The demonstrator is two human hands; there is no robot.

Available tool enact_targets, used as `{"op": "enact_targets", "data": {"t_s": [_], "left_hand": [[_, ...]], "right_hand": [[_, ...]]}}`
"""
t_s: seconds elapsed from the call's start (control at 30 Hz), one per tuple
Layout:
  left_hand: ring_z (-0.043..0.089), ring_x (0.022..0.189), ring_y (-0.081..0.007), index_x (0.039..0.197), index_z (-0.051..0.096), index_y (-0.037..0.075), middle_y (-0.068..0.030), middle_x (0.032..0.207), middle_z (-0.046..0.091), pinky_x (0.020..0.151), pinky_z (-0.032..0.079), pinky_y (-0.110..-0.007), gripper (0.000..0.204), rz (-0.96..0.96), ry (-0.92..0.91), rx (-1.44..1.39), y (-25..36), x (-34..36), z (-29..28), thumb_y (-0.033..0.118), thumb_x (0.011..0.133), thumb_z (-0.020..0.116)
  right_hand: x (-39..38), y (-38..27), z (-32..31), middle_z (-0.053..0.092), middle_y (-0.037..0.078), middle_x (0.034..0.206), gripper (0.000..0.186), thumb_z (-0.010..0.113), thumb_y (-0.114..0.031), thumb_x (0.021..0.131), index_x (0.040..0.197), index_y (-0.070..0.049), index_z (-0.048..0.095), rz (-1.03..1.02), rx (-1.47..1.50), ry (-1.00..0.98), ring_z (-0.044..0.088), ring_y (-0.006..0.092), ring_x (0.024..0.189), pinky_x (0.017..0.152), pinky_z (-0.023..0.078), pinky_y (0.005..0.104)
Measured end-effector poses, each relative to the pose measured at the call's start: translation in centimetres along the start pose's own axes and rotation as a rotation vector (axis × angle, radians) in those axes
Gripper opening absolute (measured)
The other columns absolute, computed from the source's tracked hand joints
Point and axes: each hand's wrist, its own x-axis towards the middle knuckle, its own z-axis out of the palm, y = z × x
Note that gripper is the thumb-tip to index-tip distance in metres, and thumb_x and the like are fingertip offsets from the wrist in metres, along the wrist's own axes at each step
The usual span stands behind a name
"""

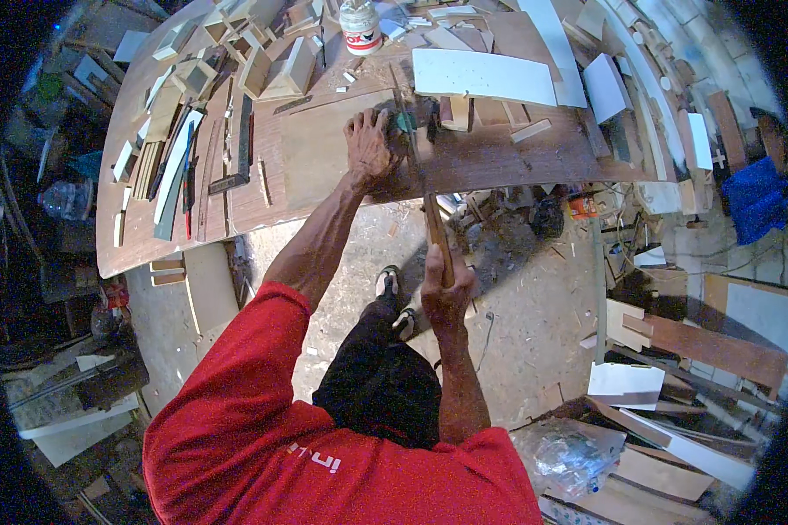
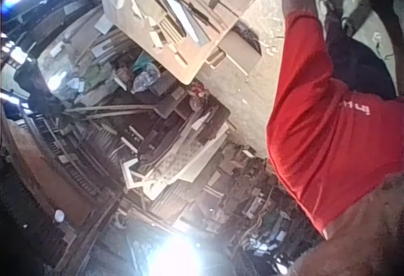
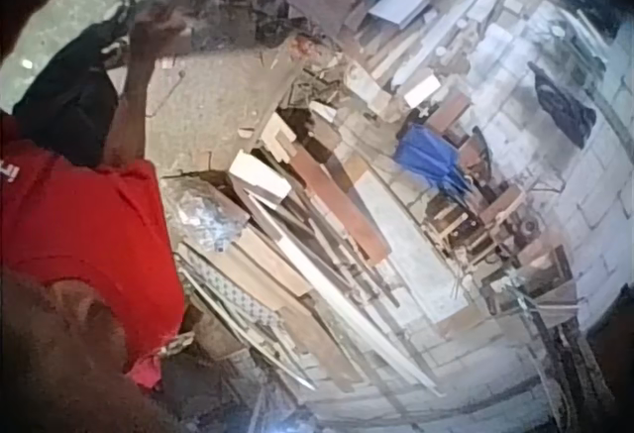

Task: The person marks a small block using a ruler and a pencil, cuts it with a handsaw, and fits the cut piece into a wooden box structure.

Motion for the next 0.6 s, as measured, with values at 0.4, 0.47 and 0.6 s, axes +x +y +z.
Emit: {"op": "enact_targets", "data": {"t_s": [0.4,0.47,0.6], "left_hand": [[0.043,0.113,-0.0325,0.121,0.05,0.008,-0.0139,0.117,0.048,0.1,0.03,-0.046,0.06,-0.011,-0.02,-0.015,0.4,-0.2,0.2,0.023,0.066,0.067],[0.043,0.113,-0.0324,0.121,0.05,0.008,-0.014,0.118,0.048,0.1,0.03,-0.046,0.06,-0.009,-0.034,-0.011,-0.6,-0.2,0.1,0.023,0.065,0.067],[0.043,0.113,-0.0331,0.123,0.049,0.008,-0.0141,0.118,0.047,0.1,0.03,-0.047,0.057,-0.021,0.009,0.025,-2.5,-0.3,0.4,0.021,0.069,0.064]], "right_hand": [[1.1,0.9,1.2,0.044,0.001,0.061,0.04,0.046,-0.027,0.096,0.117,0.004,0.059,-0.108,0.079,0.088,0.04,0.0084,0.053,0.046,0.034,0.0274],[-0.3,1.1,1.1,0.044,0.001,0.06,0.037,0.046,-0.028,0.096,0.111,0.003,0.061,-0.125,0.083,0.057,0.04,0.0086,0.053,0.046,0.034,0.0279],[-7.5,-1.5,-0.7,0.044,0.003,0.059,0.033,0.047,-0.027,0.097,0.1,0.003,0.061,-0.026,0.273,0.111,0.042,0.0119,0.053,0.047,0.034,0.0299]]}}
